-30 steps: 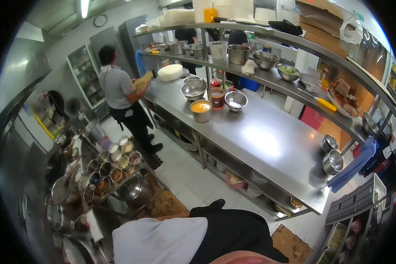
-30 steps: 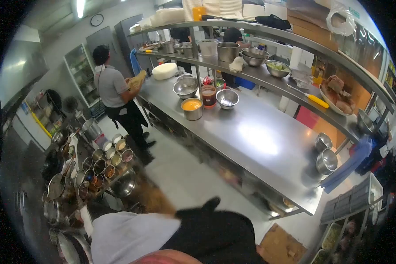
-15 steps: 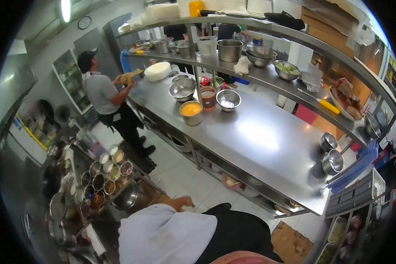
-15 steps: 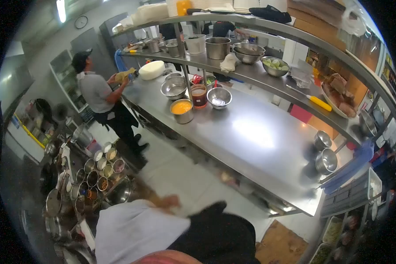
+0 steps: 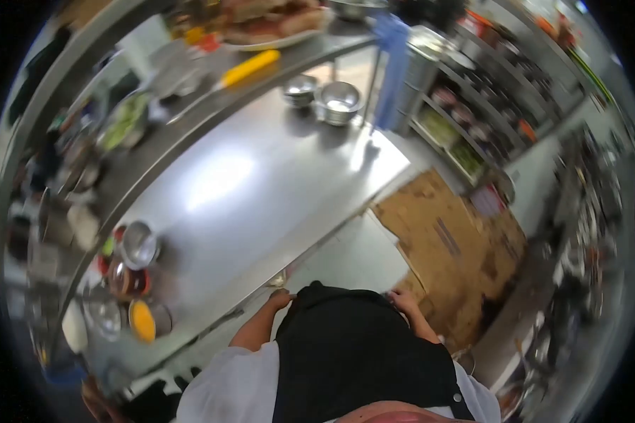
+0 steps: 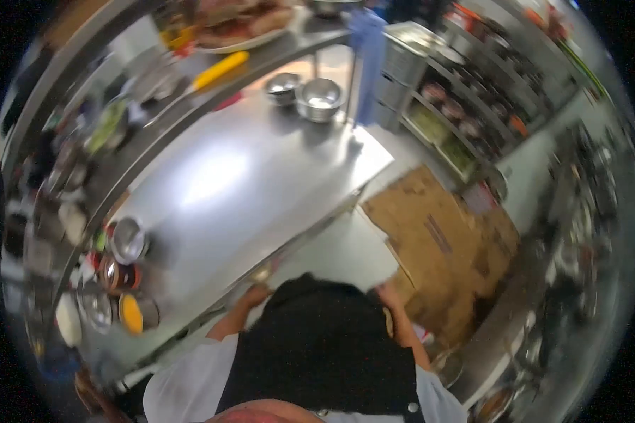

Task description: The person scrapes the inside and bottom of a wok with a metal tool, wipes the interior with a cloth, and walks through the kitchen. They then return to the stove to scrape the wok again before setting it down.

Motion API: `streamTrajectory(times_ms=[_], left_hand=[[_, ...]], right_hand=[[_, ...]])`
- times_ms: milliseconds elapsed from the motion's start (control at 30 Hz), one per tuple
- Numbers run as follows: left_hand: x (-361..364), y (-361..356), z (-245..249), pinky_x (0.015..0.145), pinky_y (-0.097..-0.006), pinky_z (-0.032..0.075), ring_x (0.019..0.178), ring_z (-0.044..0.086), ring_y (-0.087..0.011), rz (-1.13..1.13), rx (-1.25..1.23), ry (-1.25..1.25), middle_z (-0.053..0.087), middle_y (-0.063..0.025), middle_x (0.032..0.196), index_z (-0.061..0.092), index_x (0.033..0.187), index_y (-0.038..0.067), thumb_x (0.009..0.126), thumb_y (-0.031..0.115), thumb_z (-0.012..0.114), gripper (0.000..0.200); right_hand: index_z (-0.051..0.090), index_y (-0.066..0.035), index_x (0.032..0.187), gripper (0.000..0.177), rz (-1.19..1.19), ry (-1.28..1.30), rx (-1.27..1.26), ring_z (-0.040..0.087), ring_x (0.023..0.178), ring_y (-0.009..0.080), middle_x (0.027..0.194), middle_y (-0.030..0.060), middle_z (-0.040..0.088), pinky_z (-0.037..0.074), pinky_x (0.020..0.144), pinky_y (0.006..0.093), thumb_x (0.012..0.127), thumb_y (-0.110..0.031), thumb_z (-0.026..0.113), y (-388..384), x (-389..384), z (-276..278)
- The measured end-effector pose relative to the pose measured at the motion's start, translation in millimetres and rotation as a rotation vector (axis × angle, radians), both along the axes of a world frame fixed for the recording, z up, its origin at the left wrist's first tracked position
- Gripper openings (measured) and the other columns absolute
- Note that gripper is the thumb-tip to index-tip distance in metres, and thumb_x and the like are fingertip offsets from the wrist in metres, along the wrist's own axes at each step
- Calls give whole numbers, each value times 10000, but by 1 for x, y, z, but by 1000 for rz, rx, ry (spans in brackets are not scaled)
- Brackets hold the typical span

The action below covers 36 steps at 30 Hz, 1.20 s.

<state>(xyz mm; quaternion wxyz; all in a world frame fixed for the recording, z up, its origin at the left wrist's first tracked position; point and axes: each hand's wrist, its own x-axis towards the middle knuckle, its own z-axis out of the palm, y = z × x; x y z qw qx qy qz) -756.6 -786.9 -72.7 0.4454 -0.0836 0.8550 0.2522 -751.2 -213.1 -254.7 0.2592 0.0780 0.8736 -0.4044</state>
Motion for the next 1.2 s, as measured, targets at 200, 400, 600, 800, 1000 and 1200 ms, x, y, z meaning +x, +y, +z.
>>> streamTrajectory(times_ms=[200,400,600,800,1000,1200], left_hand=[[-23,12,-60,1159,-443,465,1346,620,-385,-547,64,119,661,-217,1444,707,1349,1,943,595,672,720],[-38,35,-49,1147,-442,475,1381,588,-372,-549,2,81,651,-213,1453,721,1336,32,959,516,671,616],[-80,44,-103,1074,-478,527,1288,654,-374,-1217,49,278,654,-162,1449,768,1226,105,880,396,772,452],[-66,143,-71,1004,-497,572,1197,713,-379,-1587,-126,320,682,-185,1391,667,1361,134,729,386,887,715],[55,279,-64,637,-383,540,703,642,-258,-444,353,-114,723,-142,985,658,1384,48,982,271,716,463],[165,340,-111,728,-413,551,816,693,-284,-1142,421,119,760,-166,1031,619,1421,-70,1012,285,723,551]], right_hand=[[768,-12,1149,395,-472,-400,25,686,704,206,852,76,733,589,641,421,1005,-373,700,-19,137,110],[765,-40,1096,363,-677,-361,93,722,796,334,905,161,747,595,721,487,1023,-380,660,19,331,24],[763,-41,1086,407,-576,-46,401,702,978,422,1057,232,745,557,853,541,1055,-407,588,-53,381,57],[786,-4,997,447,-1018,41,111,728,926,371,979,231,761,560,836,470,973,-440,690,-104,466,66],[741,65,927,470,-1282,-197,116,715,721,382,821,242,724,582,741,492,1000,-394,670,-140,652,102],[695,95,822,615,-1525,-564,-48,726,662,352,701,206,673,606,596,484,1099,-437,561,-182,815,168]])
